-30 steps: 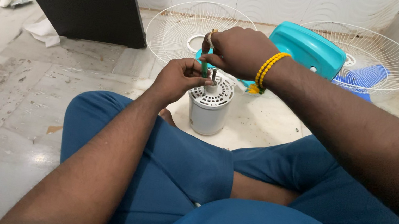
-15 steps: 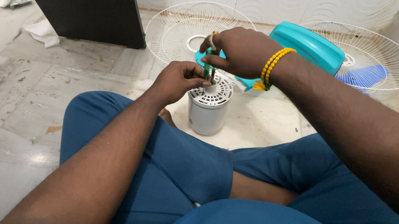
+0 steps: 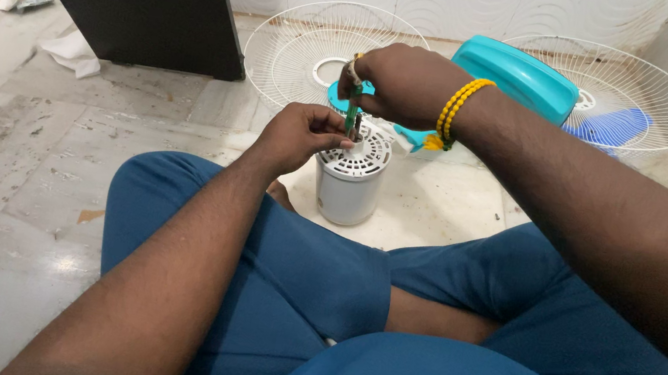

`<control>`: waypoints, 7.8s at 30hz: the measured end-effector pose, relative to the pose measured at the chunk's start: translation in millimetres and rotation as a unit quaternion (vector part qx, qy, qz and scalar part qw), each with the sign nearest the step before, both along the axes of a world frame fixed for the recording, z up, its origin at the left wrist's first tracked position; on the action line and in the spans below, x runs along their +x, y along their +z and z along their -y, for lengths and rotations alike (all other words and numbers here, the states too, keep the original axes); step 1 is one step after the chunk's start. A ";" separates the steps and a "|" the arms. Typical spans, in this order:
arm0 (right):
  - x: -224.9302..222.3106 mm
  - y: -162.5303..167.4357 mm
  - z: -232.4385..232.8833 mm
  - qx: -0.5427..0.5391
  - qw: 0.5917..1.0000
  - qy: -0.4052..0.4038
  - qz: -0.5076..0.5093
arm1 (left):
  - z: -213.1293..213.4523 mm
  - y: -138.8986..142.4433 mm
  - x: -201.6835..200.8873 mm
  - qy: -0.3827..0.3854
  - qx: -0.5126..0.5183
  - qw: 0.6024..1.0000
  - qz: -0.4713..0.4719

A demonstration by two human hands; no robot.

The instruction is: The person sits on the floor and disassembles a teal table fan, removing the front grille, blades, and rear guard, then uses a screwdriver to work on the motor housing and reattaches parts. The fan body, guards, and blades are laid on the floor around them as they handle each component.

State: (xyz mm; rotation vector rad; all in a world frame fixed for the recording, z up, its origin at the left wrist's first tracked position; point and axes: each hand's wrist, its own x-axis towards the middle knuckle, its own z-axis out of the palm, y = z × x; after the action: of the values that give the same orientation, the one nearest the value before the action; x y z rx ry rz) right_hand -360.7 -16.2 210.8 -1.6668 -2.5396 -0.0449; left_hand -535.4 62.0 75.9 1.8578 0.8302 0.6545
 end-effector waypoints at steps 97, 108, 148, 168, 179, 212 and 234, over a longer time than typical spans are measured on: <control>191.8 -232.5 20.8 -0.359 0.869 -0.307 -0.146 | 21.7 1.1 2.9 0.089 0.165 0.970 -0.157; 191.1 -231.6 23.1 -0.368 0.864 -0.299 -0.171 | 17.5 -10.3 16.1 0.145 0.240 0.944 -0.174; 27.1 -74.1 -2.6 -0.026 0.844 -0.009 -0.536 | 5.0 14.5 17.5 0.115 -0.031 0.944 0.308; 103.7 -36.2 -6.9 -0.020 0.795 0.002 -0.607 | -5.0 49.7 87.2 0.009 0.065 0.951 0.303; 170.5 -49.8 13.9 -0.179 0.782 -0.130 -0.582 | -14.0 25.3 138.2 -0.122 0.125 0.977 0.124; 282.2 -193.8 52.0 -0.295 0.762 -0.438 -0.376 | 27.1 -27.8 188.2 -0.179 -0.054 0.981 -0.050; 270.7 -202.3 42.1 -0.355 0.841 -0.362 -0.189 | 37.7 -52.6 177.7 -0.193 -0.046 0.974 -0.108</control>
State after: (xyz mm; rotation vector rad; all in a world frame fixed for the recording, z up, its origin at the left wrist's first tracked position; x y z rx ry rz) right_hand -90.0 -58.3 8.5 -2.4607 -1.5675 1.1574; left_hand -357.7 24.3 23.3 1.9537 0.5972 0.1685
